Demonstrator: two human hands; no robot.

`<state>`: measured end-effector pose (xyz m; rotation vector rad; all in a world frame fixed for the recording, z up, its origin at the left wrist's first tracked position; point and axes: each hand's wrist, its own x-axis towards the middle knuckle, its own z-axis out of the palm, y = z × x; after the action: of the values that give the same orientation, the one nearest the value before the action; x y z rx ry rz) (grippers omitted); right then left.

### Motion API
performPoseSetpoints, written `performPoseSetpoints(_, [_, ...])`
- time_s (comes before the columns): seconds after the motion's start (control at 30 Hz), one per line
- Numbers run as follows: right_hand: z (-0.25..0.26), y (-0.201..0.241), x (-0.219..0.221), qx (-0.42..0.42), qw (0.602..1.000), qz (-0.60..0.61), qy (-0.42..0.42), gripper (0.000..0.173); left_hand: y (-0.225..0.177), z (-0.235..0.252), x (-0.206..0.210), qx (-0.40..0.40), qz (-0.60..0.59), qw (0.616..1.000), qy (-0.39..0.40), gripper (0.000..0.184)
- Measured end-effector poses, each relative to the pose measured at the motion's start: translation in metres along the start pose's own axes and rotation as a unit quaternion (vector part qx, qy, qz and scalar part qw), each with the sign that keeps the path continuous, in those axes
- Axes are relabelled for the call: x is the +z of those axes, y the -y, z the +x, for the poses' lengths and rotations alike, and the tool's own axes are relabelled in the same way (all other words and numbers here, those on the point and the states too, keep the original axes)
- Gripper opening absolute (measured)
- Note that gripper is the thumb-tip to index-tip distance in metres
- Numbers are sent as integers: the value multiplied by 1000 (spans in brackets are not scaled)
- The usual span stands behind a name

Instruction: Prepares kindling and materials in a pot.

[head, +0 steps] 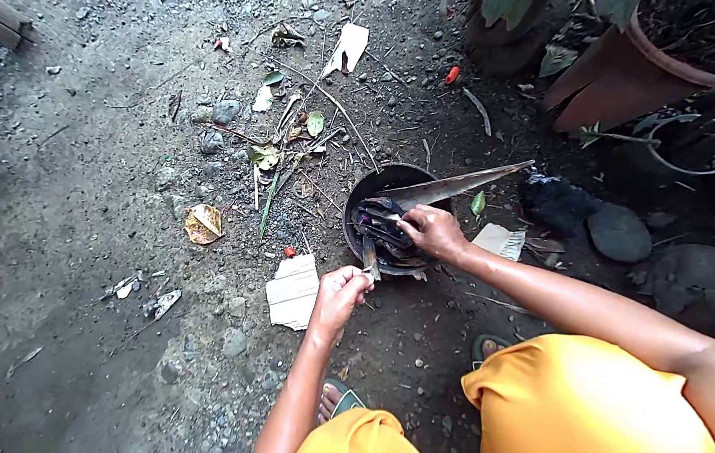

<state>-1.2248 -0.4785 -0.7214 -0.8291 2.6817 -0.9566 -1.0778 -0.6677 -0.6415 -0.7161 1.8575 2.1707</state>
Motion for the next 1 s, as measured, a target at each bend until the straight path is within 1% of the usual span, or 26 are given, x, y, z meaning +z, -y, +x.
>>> performPoseSetpoints(0.07, [2, -6, -1, 7, 997, -66, 45, 24, 0, 0, 0, -1, -9, 1000, -1, 28])
performPoseSetpoints(0.13, [4, -6, -7, 44, 989, -116, 83, 29, 1, 0, -1, 1, -16, 1000, 1, 29])
performPoseSetpoints(0.2, [1, 2, -18, 77, 983, -136, 98, 39, 2, 1, -1, 3, -22, 1000, 2, 29])
performPoseSetpoints(0.23, [-3, 8, -24, 85, 982, -133, 108, 40, 2, 1, -1, 2, -25, 1000, 2, 30])
performPoseSetpoints(0.3, [-11, 16, -33, 92, 976, -121, 158, 34, 1, 3, -1, 2, -33, 999, -1, 30])
performPoseSetpoints(0.33, [-13, 18, -34, 100, 966, -118, 205, 34, 0, 3, -1, 3, -36, 999, -3, 30])
performPoseSetpoints(0.37, [-13, 21, -34, 110, 952, -124, 257, 37, 0, 4, -1, 4, -37, 999, -4, 30])
performPoseSetpoints(0.43, [-11, 26, -31, 124, 925, -138, 331, 40, -2, 4, -1, 7, -39, 999, -9, 31])
performPoseSetpoints(0.53, [-8, 32, -25, 130, 906, -148, 374, 31, -3, 5, -2, 9, -45, 999, -11, 31])
performPoseSetpoints(0.6, [-3, 36, -29, 142, 898, -144, 390, 29, -3, 4, -4, 7, -48, 999, -14, 32])
performPoseSetpoints(0.67, [2, 35, -40, 144, 901, -133, 387, 27, -3, 4, -6, 5, -51, 998, -20, 32])
performPoseSetpoints(0.73, [7, 28, -60, 130, 914, -121, 365, 22, -3, 4, -7, 2, -60, 998, -23, 32])
performPoseSetpoints(0.87, [15, 27, -93, 115, 934, -123, 314, 20, -3, 5, -9, -2, -61, 998, -18, 32])
performPoseSetpoints(0.93, [11, 24, -86, 108, 957, -96, 251, 17, -4, 7, -9, -2, -63, 998, -17, 32])
performPoseSetpoints(1.0, [5, 24, -69, 94, 975, -63, 194, 17, -5, 8, -8, 0, -65, 998, -19, 33])
